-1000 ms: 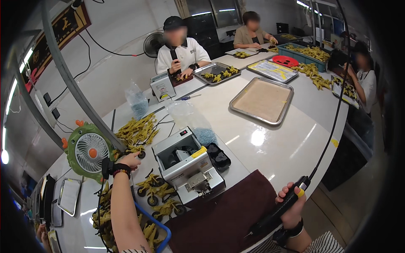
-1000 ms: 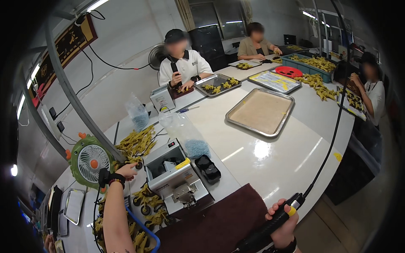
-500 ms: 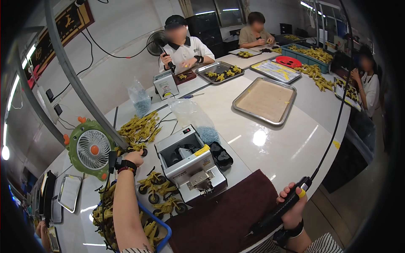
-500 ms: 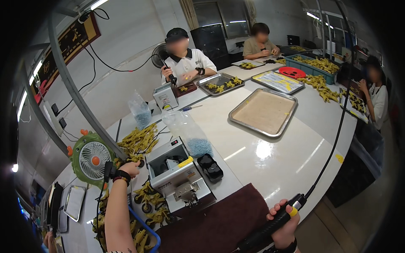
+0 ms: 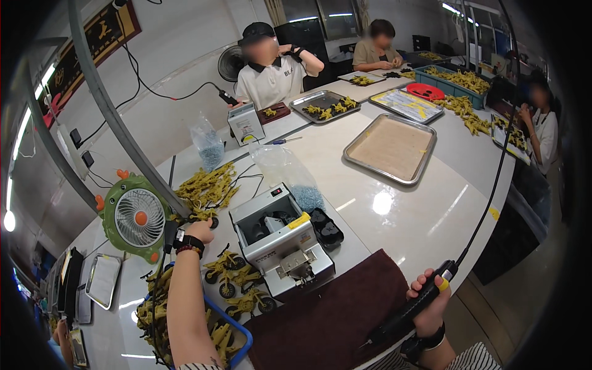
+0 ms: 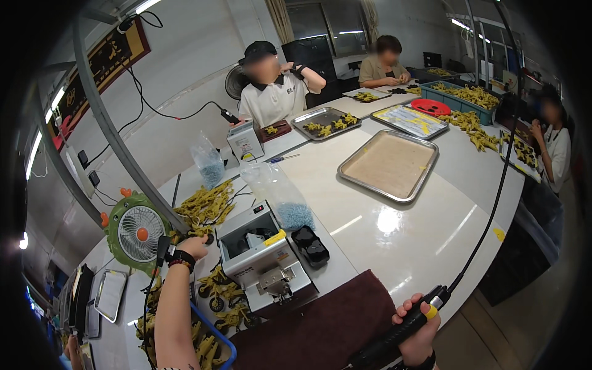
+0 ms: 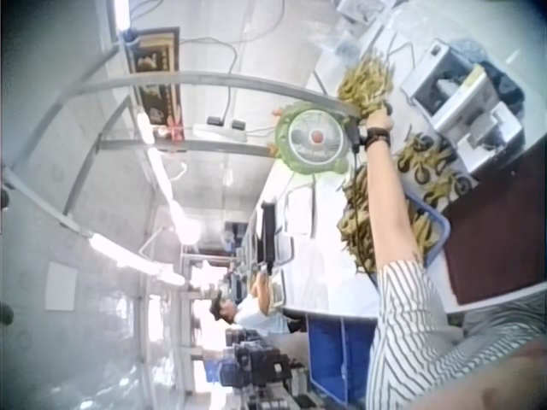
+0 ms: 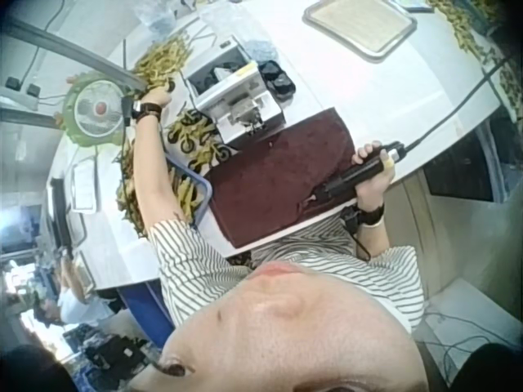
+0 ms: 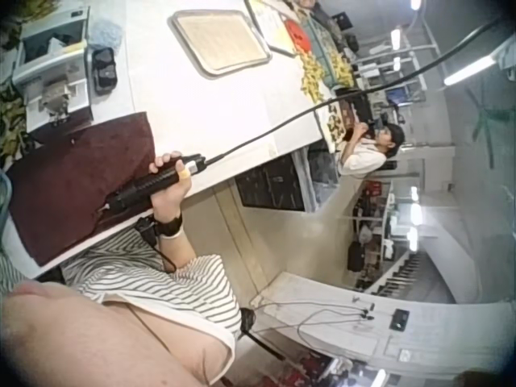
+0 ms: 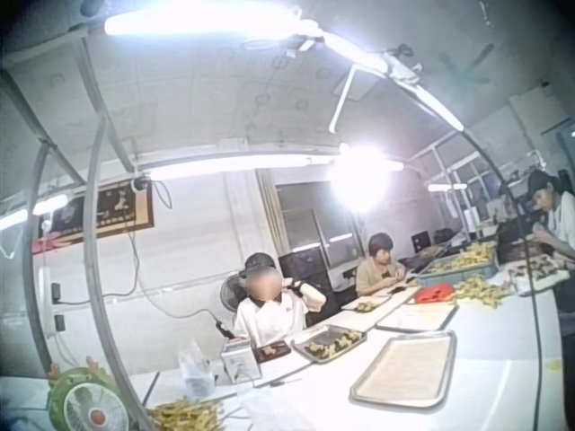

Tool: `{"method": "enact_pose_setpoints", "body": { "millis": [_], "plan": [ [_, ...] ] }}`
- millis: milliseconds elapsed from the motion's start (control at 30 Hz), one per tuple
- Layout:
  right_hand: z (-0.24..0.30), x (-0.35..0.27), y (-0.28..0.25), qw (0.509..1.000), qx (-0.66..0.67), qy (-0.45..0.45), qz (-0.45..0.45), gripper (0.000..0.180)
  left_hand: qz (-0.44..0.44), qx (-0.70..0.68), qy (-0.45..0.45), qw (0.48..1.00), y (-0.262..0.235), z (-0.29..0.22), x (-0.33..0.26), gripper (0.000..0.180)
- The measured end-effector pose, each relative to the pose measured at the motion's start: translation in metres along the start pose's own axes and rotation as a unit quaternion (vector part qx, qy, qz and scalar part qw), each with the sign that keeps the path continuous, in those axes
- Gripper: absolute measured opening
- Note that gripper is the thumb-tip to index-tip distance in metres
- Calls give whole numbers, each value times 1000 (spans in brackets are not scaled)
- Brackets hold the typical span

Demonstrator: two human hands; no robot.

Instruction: Assembling or inspecting toy motorcycle models using a heat tool and mechanical press.

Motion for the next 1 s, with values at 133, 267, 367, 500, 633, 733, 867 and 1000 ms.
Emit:
{"method": "enact_pose_setpoints", "body": {
  "millis": [133, 267, 367, 500, 633, 733, 867, 1000],
  "plan": [
    [0, -1, 0, 1000, -5, -2, -6, 24, -12, -16, 2, 1000, 2, 3, 1, 63],
    [-6, 1, 0, 1000, -7, 10, -6, 24, -78, -73, 29, 994, 0, 15, 8, 54],
    [0, 0, 1, 1000, -2, -8, -2, 23, -138, -226, 6, 964, -17, 18, 1, 49],
    [0, 1, 3, 1000, 2, -14, 10, 23, -126, -274, 31, 953, -1, 32, 1, 53],
    [0, 3, 2, 1000, 4, -18, 11, 23, -28, -252, -15, 967, 7, 24, -11, 52],
    [1, 3, 0, 1000, 8, -14, 18, 23, -56, -271, -5, 961, 8, 31, -8, 49],
    [4, 0, 0, 1000, 11, -21, 18, 22, -80, -289, 15, 954, 9, 35, 1, 46],
    [3, 1, 4, 1000, 7, -24, 16, 22, -28, -260, -1, 965, 18, 29, -2, 48]
  ]
}}
Point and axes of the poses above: each hand's wrist, its own x-axis towards the middle knuckle, its own y-axis out of the palm, z = x × y, the point moved 10 cm from there along x, towards the middle knuckle, and after that the axes turned 7 degrees about y, right-handed, at the moved point
